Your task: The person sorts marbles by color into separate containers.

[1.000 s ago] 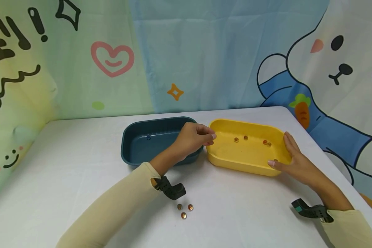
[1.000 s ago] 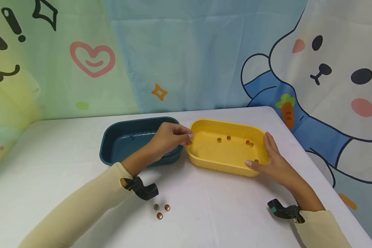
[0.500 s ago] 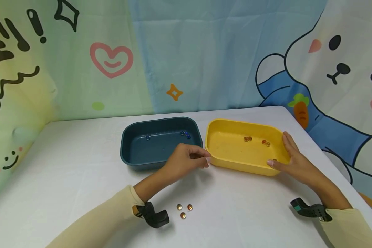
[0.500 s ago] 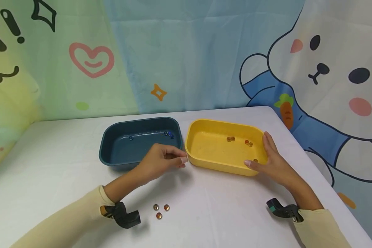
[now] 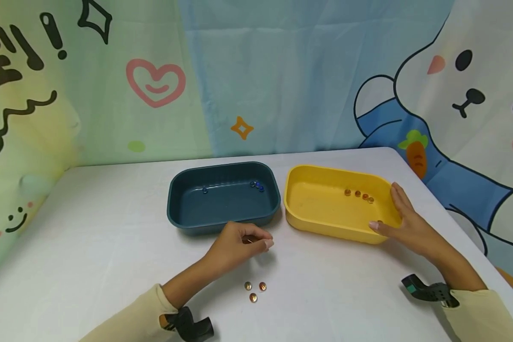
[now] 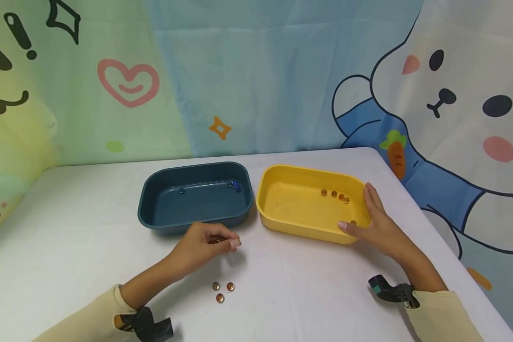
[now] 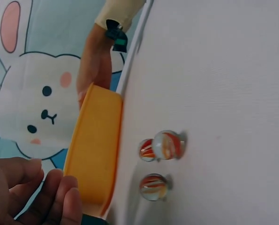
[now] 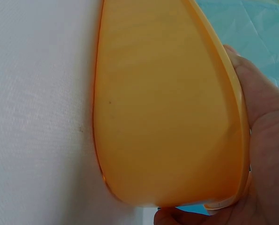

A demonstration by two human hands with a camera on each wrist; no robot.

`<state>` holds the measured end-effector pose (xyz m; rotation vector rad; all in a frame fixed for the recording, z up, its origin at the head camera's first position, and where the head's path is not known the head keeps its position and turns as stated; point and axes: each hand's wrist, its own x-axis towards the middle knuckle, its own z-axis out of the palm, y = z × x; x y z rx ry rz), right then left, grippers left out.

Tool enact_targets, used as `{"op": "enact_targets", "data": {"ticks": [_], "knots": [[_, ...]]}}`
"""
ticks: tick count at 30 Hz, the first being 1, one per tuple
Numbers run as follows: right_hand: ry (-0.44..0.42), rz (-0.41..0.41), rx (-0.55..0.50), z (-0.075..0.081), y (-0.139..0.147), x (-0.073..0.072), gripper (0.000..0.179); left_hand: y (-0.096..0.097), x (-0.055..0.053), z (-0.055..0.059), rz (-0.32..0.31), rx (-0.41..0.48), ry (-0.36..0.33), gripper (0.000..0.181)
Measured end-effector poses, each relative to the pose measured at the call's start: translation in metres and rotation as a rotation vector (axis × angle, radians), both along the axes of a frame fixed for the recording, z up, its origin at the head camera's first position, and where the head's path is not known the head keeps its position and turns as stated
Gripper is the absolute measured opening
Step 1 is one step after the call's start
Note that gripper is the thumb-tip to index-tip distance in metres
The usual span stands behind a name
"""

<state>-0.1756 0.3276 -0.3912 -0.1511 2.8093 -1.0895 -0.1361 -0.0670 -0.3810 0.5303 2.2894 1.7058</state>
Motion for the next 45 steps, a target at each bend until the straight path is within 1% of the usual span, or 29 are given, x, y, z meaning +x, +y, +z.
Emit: {"op": "enact_targets", "data": {"ticks": [5, 10, 14, 18, 21, 26, 29, 34, 36, 38, 41, 45], "knots": [[0.001, 0.001, 0.001, 0.0, 0.0, 0.0, 0.112, -0.009, 0.013, -0.005, 0.043, -0.038, 0.007, 0.015], [0.01, 0.009, -0.003, -0.001, 0.001, -0.001, 0.112, -0.018, 0.024, -0.012, 0.063, -0.044, -0.025, 0.012], [0.012, 0.005, -0.005, -0.001, 0.001, -0.001, 0.112, -0.027, 0.028, -0.018, 0.066, -0.043, -0.053, 0.013], [0.013, 0.003, 0.0, -0.001, 0.001, -0.001, 0.113, -0.037, 0.03, -0.022, 0.079, -0.055, -0.054, 0.013], [0.019, 0.005, 0.004, -0.001, 0.001, -0.001, 0.112, -0.042, 0.033, -0.024, 0.086, -0.043, -0.055, 0.014], [0.016, 0.006, 0.0, -0.001, 0.001, -0.001, 0.112, -0.045, 0.038, -0.027, 0.079, -0.019, -0.082, 0.016], [0.009, 0.003, -0.002, -0.002, 0.001, -0.001, 0.113, -0.044, 0.042, -0.03, 0.071, -0.018, -0.082, 0.016], [0.004, 0.003, 0.001, -0.003, 0.001, -0.002, 0.113, -0.043, 0.044, -0.033, 0.036, -0.071, -0.046, 0.018], [0.007, 0.001, 0.006, -0.003, 0.002, -0.002, 0.113, -0.043, 0.044, -0.033, 0.021, -0.098, -0.03, 0.014], [0.005, -0.001, 0.008, -0.004, 0.002, -0.002, 0.113, -0.042, 0.044, -0.034, 0.014, -0.116, -0.013, 0.011], [0.002, -0.002, 0.004, -0.004, 0.001, -0.002, 0.113, -0.04, 0.044, -0.035, 0.01, -0.14, 0.014, 0.011], [0.007, 0.002, 0.001, -0.003, 0.0, -0.001, 0.112, -0.038, 0.044, -0.035, 0.0, -0.152, 0.043, 0.011]]}}
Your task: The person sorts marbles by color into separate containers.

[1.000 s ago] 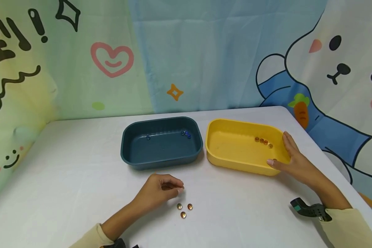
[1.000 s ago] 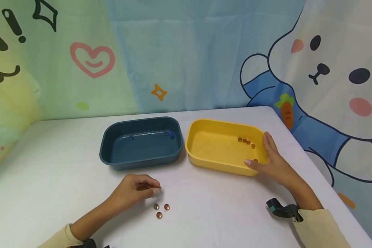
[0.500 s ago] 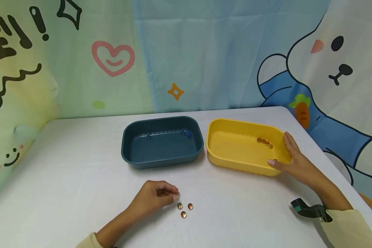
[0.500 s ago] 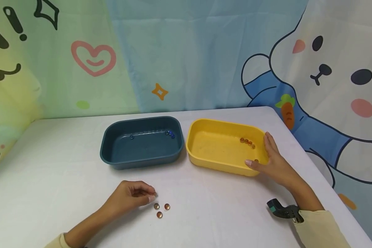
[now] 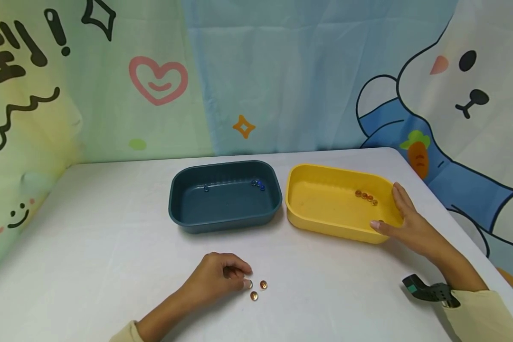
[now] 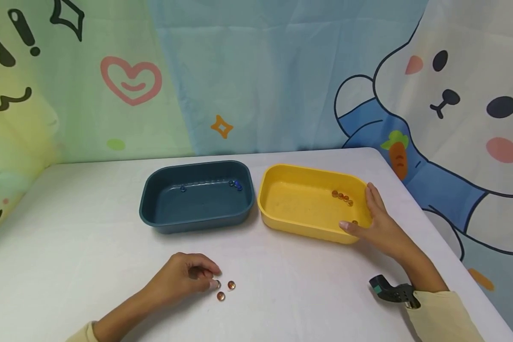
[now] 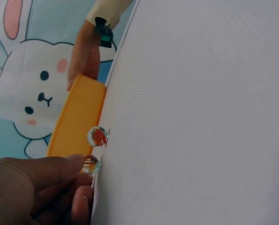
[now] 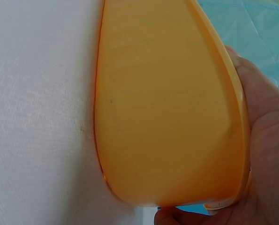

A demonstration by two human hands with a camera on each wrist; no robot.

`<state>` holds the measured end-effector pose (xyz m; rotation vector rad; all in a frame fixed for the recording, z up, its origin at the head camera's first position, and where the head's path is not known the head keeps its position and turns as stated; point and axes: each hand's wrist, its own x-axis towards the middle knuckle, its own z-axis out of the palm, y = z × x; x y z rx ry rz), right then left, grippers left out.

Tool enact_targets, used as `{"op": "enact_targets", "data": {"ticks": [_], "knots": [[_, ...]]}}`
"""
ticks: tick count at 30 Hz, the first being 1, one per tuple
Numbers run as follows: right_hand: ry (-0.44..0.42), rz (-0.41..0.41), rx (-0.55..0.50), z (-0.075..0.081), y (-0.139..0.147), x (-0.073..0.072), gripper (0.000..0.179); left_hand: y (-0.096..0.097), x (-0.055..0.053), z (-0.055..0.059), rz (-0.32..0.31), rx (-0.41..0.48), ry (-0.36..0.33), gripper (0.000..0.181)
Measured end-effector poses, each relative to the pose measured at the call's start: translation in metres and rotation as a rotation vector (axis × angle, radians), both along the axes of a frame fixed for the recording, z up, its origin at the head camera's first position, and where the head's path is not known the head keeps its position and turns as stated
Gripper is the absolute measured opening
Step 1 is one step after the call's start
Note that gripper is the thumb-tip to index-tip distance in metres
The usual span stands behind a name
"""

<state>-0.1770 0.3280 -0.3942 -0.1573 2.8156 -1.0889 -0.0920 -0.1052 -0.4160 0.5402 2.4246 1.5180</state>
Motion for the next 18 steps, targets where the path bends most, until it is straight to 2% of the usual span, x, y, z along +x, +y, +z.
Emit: {"op": "enact_targets", "data": {"ticks": [7, 9, 14, 18], "knots": [[-0.002, 0.002, -0.007, 0.0001, 0.0002, 0.0005, 0.112, 0.0028, -0.0009, -0.0005, -0.089, -0.062, 0.059, 0.015], [-0.006, 0.002, -0.008, -0.0002, 0.0002, 0.0004, 0.112, 0.0026, -0.0007, -0.0003, -0.097, -0.06, 0.074, 0.018], [0.001, 0.004, -0.003, -0.0002, 0.0008, 0.0002, 0.112, 0.0005, -0.0017, 0.0022, -0.037, -0.022, 0.084, 0.014], [0.001, 0.01, -0.008, -0.0007, 0.0011, 0.0002, 0.111, -0.004, -0.0059, 0.0042, 0.018, -0.002, 0.049, 0.01]]}}
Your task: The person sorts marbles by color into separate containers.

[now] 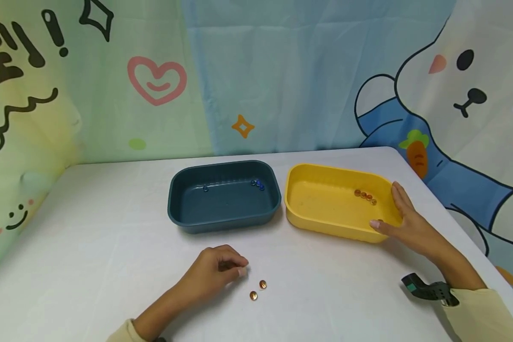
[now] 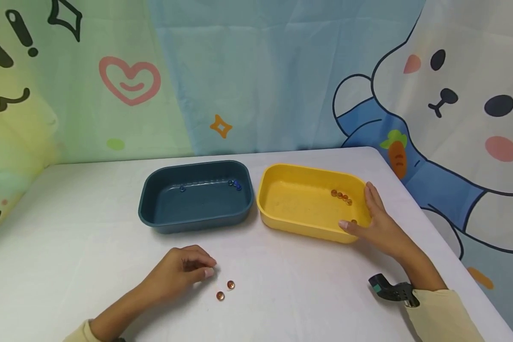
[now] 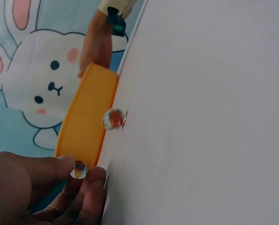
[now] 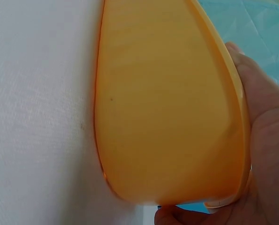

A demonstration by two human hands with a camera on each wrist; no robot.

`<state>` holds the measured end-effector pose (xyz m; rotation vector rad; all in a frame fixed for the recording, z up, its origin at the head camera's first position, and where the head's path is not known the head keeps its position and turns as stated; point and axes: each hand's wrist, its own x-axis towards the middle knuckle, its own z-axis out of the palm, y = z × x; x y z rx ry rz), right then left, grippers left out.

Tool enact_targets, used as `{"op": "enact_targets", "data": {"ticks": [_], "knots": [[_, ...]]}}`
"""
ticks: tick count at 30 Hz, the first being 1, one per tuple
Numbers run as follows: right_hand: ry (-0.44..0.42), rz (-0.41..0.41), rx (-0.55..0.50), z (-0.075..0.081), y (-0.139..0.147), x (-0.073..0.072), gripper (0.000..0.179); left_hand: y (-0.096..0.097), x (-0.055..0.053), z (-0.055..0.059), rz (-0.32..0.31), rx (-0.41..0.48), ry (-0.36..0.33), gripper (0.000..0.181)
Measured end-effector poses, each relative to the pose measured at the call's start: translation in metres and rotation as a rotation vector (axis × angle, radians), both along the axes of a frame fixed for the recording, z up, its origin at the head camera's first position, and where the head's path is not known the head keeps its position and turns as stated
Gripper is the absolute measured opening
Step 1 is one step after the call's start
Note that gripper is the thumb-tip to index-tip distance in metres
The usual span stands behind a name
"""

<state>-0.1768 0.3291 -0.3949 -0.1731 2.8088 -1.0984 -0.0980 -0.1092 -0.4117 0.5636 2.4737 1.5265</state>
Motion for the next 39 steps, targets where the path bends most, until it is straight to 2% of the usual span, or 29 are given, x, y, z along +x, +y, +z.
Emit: {"op": "enact_targets", "data": {"ticks": [6, 17, 24, 30, 34, 39], "knots": [[0.001, 0.009, -0.001, 0.0, 0.0, 0.0, 0.111, -0.004, -0.007, 0.001, 0.029, -0.022, 0.004, 0.008], [0.011, 0.007, -0.011, 0.002, 0.001, 0.0, 0.112, -0.002, -0.013, 0.006, 0.03, 0.005, -0.01, 0.008], [0.021, 0.008, 0.0, 0.003, 0.002, 0.002, 0.112, 0.005, -0.016, 0.007, 0.05, 0.028, 0.01, 0.009], [0.019, 0.003, 0.02, 0.002, 0.001, 0.001, 0.112, 0.017, -0.022, 0.016, 0.032, 0.056, 0.037, 0.01], [0.017, 0.002, 0.019, 0.002, 0.002, 0.002, 0.112, 0.028, -0.028, 0.019, 0.034, 0.135, 0.021, 0.012], [0.013, 0.003, 0.013, 0.001, 0.001, 0.002, 0.112, 0.043, -0.035, 0.016, 0.064, 0.23, -0.037, 0.015]]}}
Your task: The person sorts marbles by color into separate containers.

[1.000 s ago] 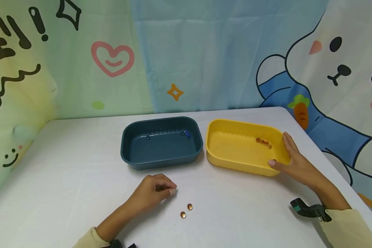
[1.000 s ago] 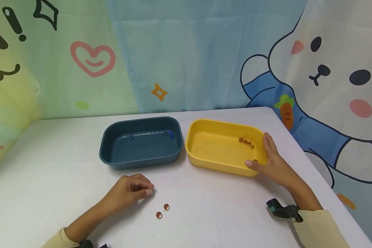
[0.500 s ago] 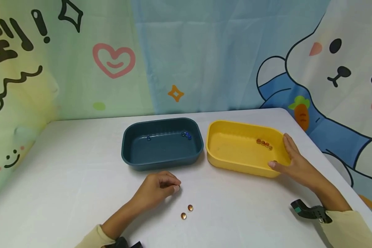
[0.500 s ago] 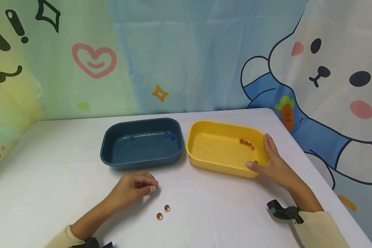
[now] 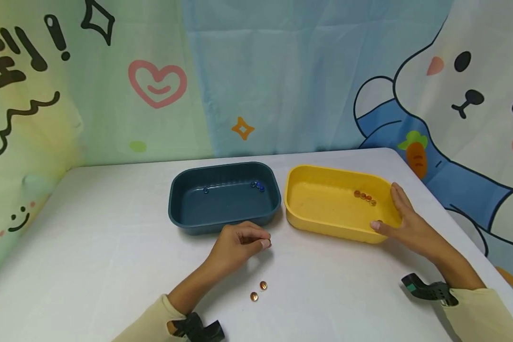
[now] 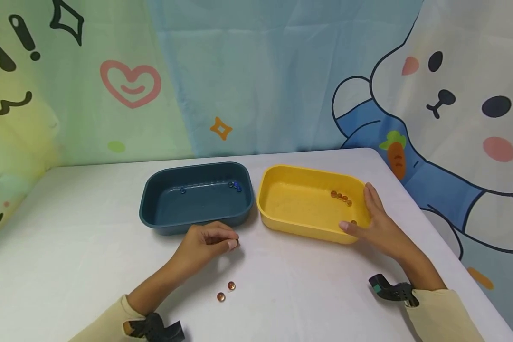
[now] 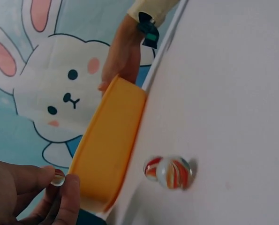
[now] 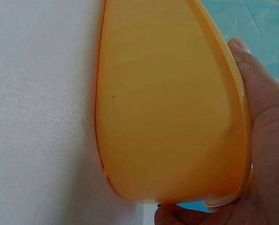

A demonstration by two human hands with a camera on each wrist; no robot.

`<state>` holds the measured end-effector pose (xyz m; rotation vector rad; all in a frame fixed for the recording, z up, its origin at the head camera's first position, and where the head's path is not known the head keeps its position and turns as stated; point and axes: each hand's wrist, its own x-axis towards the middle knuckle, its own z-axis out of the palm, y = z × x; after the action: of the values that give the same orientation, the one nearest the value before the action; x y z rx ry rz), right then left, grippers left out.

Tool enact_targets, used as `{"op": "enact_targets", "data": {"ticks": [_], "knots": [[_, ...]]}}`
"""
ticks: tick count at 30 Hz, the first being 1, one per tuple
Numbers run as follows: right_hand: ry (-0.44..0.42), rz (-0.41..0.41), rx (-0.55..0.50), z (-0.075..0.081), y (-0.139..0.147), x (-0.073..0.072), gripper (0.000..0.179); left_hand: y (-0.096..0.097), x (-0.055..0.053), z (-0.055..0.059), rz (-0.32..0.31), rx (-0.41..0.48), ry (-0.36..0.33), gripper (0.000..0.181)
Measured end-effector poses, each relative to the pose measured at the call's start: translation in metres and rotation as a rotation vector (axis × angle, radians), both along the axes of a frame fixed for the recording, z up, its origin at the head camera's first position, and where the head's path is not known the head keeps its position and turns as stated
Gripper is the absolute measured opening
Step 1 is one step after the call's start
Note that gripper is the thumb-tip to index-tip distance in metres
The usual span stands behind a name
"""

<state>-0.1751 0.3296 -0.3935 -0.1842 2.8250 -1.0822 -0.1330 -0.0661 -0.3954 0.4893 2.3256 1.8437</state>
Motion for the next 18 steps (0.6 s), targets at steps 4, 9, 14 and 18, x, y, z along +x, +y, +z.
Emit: {"op": "enact_targets", "data": {"ticks": [4, 9, 14, 18], "knots": [[0.0, 0.002, 0.001, 0.0, -0.001, 0.0, 0.113, 0.013, -0.007, 0.002, 0.002, 0.045, -0.04, 0.015], [-0.001, 0.006, -0.005, 0.0, -0.001, 0.0, 0.113, 0.027, -0.015, 0.006, 0.014, 0.099, -0.087, 0.015], [0.009, 0.008, -0.011, -0.001, 0.0, -0.001, 0.112, 0.04, -0.022, 0.011, 0.006, 0.155, -0.147, 0.017], [0.007, 0.008, -0.015, -0.002, 0.0, -0.001, 0.112, 0.049, -0.026, 0.017, 0.016, 0.229, -0.208, 0.017]]}}
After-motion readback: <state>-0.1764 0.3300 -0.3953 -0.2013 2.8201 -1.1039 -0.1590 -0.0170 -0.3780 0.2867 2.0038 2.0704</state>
